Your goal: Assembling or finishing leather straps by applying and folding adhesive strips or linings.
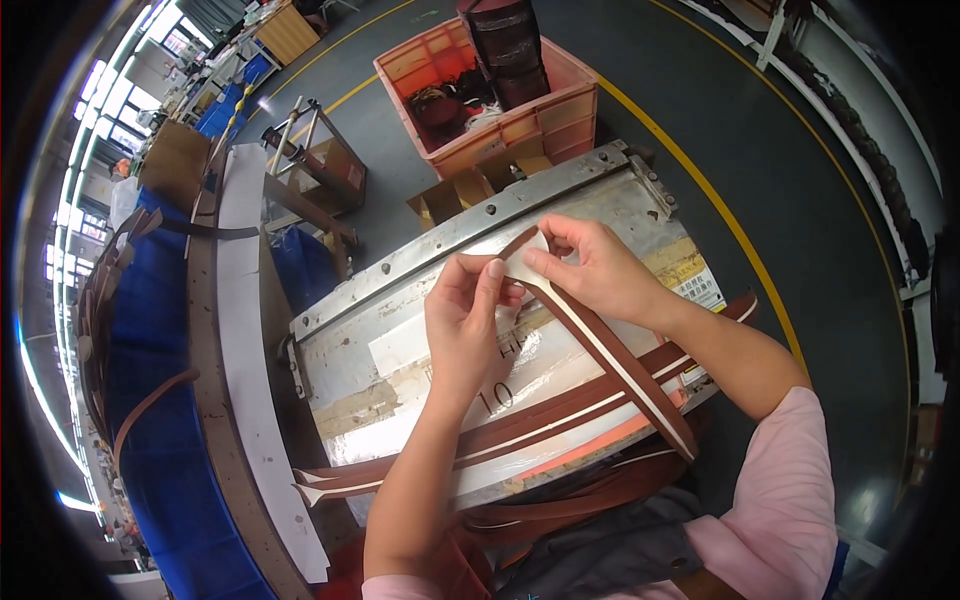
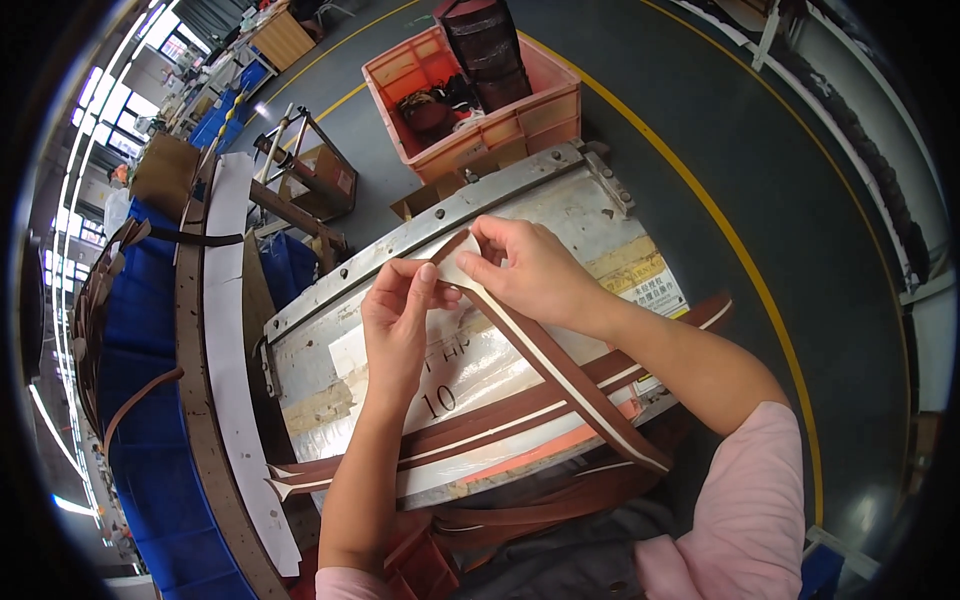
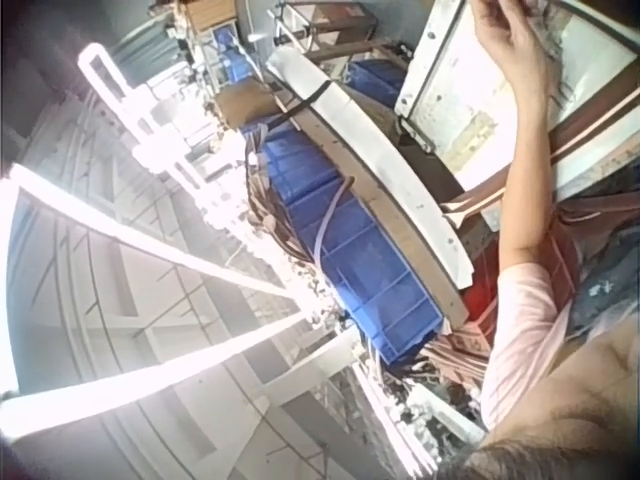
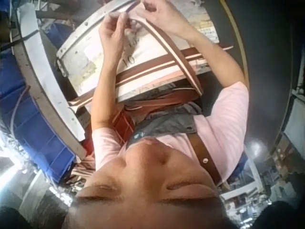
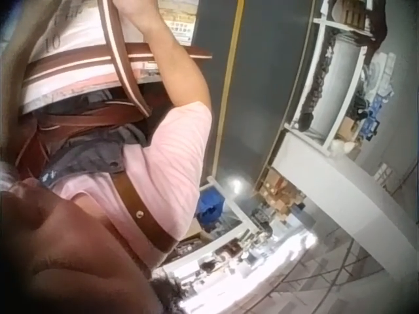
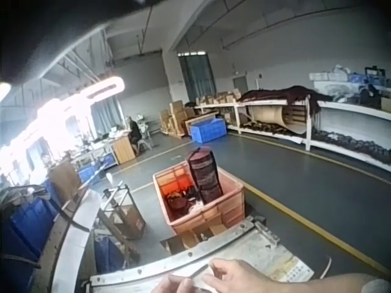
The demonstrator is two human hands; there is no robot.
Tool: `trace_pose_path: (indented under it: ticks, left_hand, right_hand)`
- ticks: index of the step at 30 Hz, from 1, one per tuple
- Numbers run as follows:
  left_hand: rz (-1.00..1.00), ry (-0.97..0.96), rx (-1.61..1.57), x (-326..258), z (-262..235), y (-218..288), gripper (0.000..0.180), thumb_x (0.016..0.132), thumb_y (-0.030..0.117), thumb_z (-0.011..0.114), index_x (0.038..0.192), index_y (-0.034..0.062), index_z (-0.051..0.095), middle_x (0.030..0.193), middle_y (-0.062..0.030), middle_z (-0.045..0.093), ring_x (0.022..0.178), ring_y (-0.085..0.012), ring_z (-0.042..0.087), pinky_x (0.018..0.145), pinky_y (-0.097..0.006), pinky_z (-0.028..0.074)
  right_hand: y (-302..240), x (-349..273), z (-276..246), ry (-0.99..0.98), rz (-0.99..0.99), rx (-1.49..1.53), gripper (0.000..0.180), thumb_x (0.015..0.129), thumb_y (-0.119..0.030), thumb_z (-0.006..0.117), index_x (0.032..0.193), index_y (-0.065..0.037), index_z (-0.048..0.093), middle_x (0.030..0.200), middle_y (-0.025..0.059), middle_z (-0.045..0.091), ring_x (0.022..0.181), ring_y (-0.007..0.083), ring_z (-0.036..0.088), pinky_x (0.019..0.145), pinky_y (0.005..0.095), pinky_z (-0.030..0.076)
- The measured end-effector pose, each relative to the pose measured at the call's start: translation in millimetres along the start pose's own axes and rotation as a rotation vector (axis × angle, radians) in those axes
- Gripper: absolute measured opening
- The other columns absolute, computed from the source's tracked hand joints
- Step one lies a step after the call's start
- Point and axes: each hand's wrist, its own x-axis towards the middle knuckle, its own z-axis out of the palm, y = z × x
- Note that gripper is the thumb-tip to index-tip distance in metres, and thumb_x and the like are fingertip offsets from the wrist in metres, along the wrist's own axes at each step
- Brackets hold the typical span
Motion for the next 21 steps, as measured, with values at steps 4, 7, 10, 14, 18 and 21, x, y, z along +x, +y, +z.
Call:
trace_pose_path:
  ticks: [4,7,10,14,18,21]
  left_hand:
    - [-0.010,0.000,0.052,-1.1,-1.5,-3.9,0.019,0.111,0.019,0.065,0.104,0.0014,0.066,0.091,-0.0054,0.074,0.083,-0.0119,0.073,0.080,-0.027,0.059]
    - [-0.021,-0.009,0.079,-1.9,0.8,-7.8,0.019,0.111,0.019,0.066,0.105,0.0004,0.068,0.092,-0.0050,0.074,0.083,-0.0113,0.073,0.079,-0.027,0.059]
    - [-0.090,-0.011,0.008,-1.2,2.6,-8.7,0.019,0.110,0.018,0.067,0.106,-0.0005,0.071,0.092,-0.0048,0.075,0.081,-0.0113,0.073,0.078,-0.026,0.059]
    - [-0.126,0.010,-0.014,-2.6,1.0,-12.5,0.019,0.109,0.017,0.069,0.106,-0.0007,0.073,0.091,-0.0049,0.075,0.079,-0.0117,0.073,0.076,-0.026,0.059]
    - [-0.118,0.016,-0.016,-2.5,0.4,-13.5,0.019,0.109,0.018,0.069,0.106,-0.0009,0.073,0.092,-0.0059,0.076,0.079,-0.0126,0.074,0.076,-0.026,0.060]
    - [-0.144,0.014,-0.062,-2.4,1.5,-10.8,0.020,0.109,0.017,0.069,0.107,-0.0016,0.073,0.093,-0.0068,0.077,0.080,-0.0133,0.074,0.077,-0.026,0.060]
  right_hand:
    - [-4.8,2.0,3.3,0.055,-0.027,-0.028,0.021,0.103,-0.019,0.074,0.104,0.002,0.070,0.088,0.0012,0.068,0.085,0.0084,0.059,0.079,0.0284,0.051]
    - [-3.8,1.8,3.2,0.078,-0.018,-0.012,0.020,0.104,-0.018,0.073,0.104,0.002,0.073,0.087,0.0013,0.069,0.083,0.0082,0.060,0.076,0.0283,0.051]
    - [-2.0,1.0,2.7,0.076,0.024,-0.067,0.020,0.104,-0.019,0.073,0.100,0.001,0.074,0.084,0.0000,0.069,0.078,0.0070,0.059,0.069,0.0275,0.050]
    - [9.4,7.5,4.9,0.115,0.043,-0.039,0.022,0.105,-0.021,0.073,0.097,0.001,0.074,0.077,-0.0025,0.066,0.071,0.0045,0.056,0.062,0.0255,0.046]
    - [-1.9,1.7,4.0,0.074,0.127,0.095,0.024,0.105,-0.021,0.072,0.095,0.001,0.073,0.073,-0.0032,0.063,0.071,0.0032,0.055,0.062,0.0249,0.045]
    - [6.0,1.7,4.0,0.009,-0.027,-0.068,0.024,0.106,-0.020,0.071,0.094,0.001,0.072,0.074,-0.0038,0.063,0.072,0.0019,0.054,0.063,0.0242,0.045]
